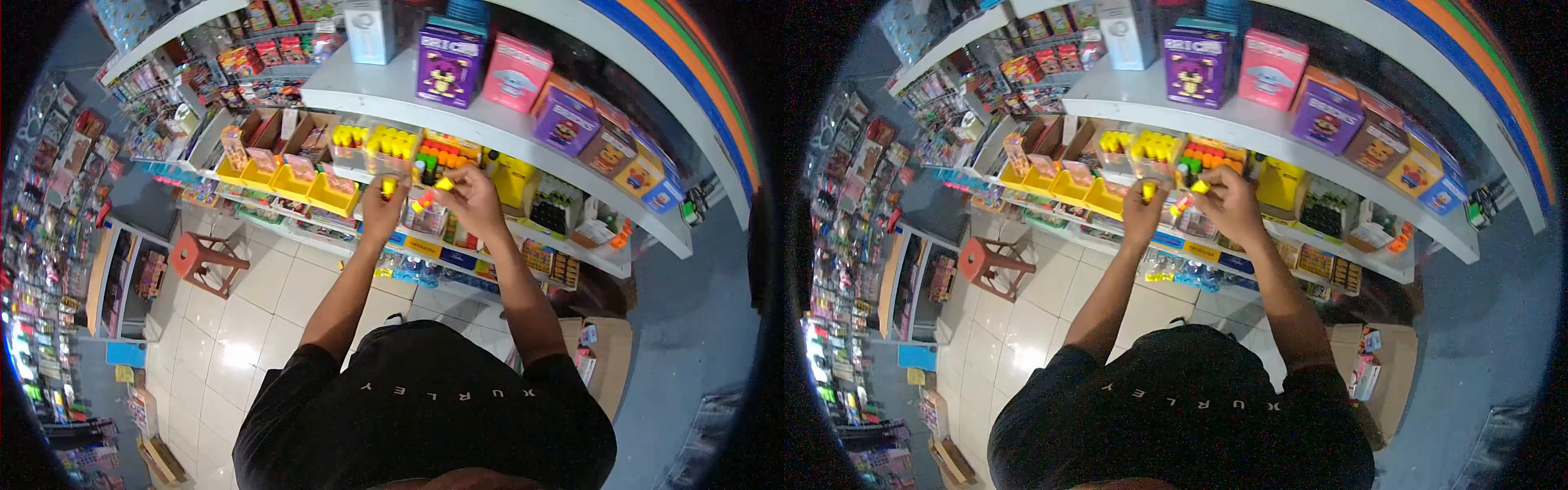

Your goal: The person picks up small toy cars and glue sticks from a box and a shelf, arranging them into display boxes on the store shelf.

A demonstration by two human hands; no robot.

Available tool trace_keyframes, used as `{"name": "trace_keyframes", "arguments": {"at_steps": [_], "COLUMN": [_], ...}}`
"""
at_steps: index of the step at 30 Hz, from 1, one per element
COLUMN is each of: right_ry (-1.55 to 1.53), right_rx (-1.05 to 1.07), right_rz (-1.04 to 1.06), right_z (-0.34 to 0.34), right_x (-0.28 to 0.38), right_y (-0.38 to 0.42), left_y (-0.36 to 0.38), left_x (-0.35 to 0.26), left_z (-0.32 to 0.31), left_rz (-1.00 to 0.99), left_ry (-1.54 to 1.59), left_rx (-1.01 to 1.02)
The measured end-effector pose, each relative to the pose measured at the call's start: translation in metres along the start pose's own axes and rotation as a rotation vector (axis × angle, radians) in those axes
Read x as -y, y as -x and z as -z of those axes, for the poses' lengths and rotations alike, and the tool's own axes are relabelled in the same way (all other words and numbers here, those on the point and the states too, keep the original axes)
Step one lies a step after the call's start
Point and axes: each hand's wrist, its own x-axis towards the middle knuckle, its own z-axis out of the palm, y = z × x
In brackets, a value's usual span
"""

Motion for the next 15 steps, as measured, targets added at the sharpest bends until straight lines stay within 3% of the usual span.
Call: {"name": "trace_keyframes", "arguments": {"at_steps": [4, 7, 8, 15], "right_ry": [0.211, 0.494, 0.518, 0.726], "right_rx": [0.020, -0.023, -0.021, 0.022], "right_rz": [0.108, 0.306, 0.334, 0.337], "right_z": [-0.062, -0.100, -0.110, -0.144], "right_x": [0.006, 0.008, 0.005, -0.016], "right_y": [-0.059, -0.093, -0.102, -0.128], "left_y": [-0.027, -0.040, -0.044, -0.061], "left_x": [0.014, 0.033, 0.036, 0.038], "left_z": [0.067, 0.090, 0.098, 0.109], "left_rz": [0.053, -0.183, -0.074, -0.032], "left_ry": [-0.139, -0.211, -0.246, -0.390], "left_rx": [-0.172, -0.292, -0.252, -0.211]}}
